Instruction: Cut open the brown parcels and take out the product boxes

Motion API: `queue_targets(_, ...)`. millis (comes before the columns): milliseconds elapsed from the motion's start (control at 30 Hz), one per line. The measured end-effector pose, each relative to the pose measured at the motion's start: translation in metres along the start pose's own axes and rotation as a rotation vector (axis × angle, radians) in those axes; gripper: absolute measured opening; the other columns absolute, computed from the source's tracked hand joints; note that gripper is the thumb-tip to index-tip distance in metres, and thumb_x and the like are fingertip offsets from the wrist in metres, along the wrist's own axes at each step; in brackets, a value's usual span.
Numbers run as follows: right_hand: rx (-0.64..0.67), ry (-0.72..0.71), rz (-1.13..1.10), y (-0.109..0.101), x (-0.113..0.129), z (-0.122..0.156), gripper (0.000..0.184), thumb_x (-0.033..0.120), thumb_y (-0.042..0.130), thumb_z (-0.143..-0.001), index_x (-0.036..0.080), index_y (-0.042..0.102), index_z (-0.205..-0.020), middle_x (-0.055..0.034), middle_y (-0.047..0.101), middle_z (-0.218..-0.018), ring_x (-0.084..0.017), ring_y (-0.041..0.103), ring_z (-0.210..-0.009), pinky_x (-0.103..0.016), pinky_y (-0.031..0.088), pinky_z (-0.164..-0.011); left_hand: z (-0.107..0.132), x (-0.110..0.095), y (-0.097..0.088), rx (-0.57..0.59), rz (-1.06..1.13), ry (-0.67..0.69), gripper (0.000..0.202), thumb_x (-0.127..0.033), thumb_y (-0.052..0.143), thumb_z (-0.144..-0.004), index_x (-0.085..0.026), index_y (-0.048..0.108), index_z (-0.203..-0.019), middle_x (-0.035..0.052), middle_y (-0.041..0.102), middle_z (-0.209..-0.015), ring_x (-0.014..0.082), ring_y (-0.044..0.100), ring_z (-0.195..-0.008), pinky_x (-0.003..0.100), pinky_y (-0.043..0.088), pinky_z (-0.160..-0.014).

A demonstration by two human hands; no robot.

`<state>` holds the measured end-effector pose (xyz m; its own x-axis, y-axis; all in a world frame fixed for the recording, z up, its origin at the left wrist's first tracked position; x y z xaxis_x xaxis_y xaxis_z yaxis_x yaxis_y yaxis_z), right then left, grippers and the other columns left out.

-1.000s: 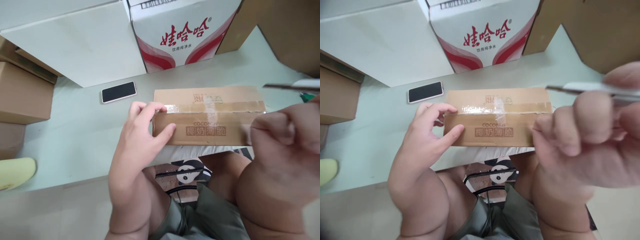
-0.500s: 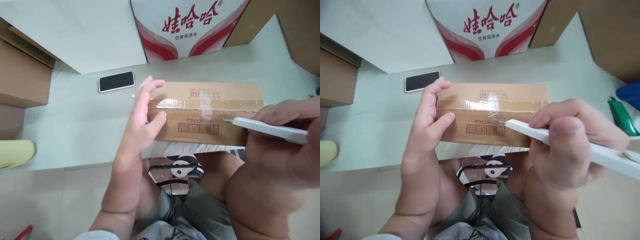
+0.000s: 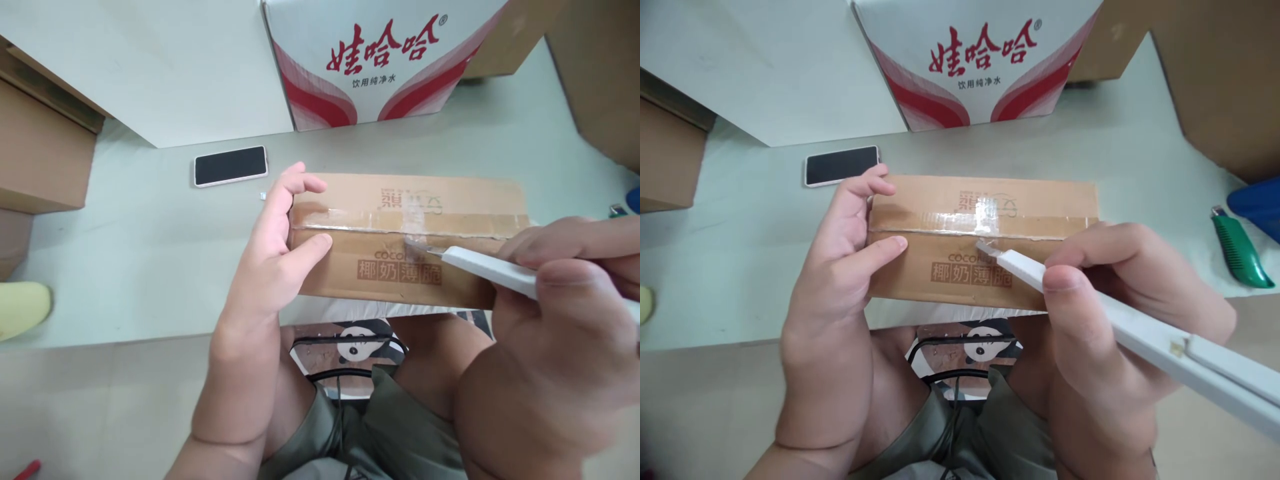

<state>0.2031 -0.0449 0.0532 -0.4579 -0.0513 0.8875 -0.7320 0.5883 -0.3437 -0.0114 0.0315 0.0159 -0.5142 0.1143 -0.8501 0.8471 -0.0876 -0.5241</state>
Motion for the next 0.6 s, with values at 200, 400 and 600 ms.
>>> queue_targets(200, 0.058, -0.180, -0.050, 0.001, -0.003, -0.008, 0.031, 0.037, 0.071, -0.092, 0.024, 0.057, -0.068, -0.0001, 0.044, -0.056, -0.017, 0.049, -0.060, -0.038, 0.025, -0.054, 0.002, 0.002, 0.002, -0.046, -0.009, 0.176, 0.040, -0.012, 0.059, -0.079, -0.030, 0.064, -0.114, 0.0008, 0.060, -0.155, 0.0291, 0.035, -0.164, 0.048, 0.048, -0.125)
queue_targets(400, -0.059, -0.523, -0.116, 0.003, -0.026, -0.016, 0.053, 0.051, 0.068, -0.098, 0.022, 0.049, -0.058, -0.0004, 0.042, -0.054, -0.014, 0.047, -0.055, -0.035, 0.026, -0.046, 0.001, 0.006, 0.002, -0.032, -0.040, 0.194, 0.035, -0.015, 0.062, -0.081, -0.030, 0.064, -0.113, 0.0022, 0.060, -0.153, 0.0299, 0.035, -0.164, 0.049, 0.050, -0.124)
queue_targets(600, -0.046, -0.405, -0.077, 0.004, -0.016, -0.009, 0.053, 0.054, 0.068, -0.098, 0.022, 0.050, -0.060, 0.0001, 0.040, -0.054, -0.015, 0.047, -0.055, -0.036, 0.027, -0.049, 0.000, 0.008, 0.003, -0.036, -0.075, 0.221, 0.028, -0.045, 0.075, -0.090, -0.031, 0.065, -0.112, 0.0040, 0.054, -0.159, 0.0334, 0.035, -0.163, 0.054, 0.046, -0.127)
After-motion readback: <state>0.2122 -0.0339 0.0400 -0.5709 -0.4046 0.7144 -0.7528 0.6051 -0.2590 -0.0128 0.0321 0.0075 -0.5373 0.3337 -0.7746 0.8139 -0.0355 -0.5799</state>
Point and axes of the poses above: each hand's wrist, its own z-axis away from the middle knuckle, its own y-axis out of the palm, x = y × z, the point moved 3 cm from there along -z, towards the middle knuckle
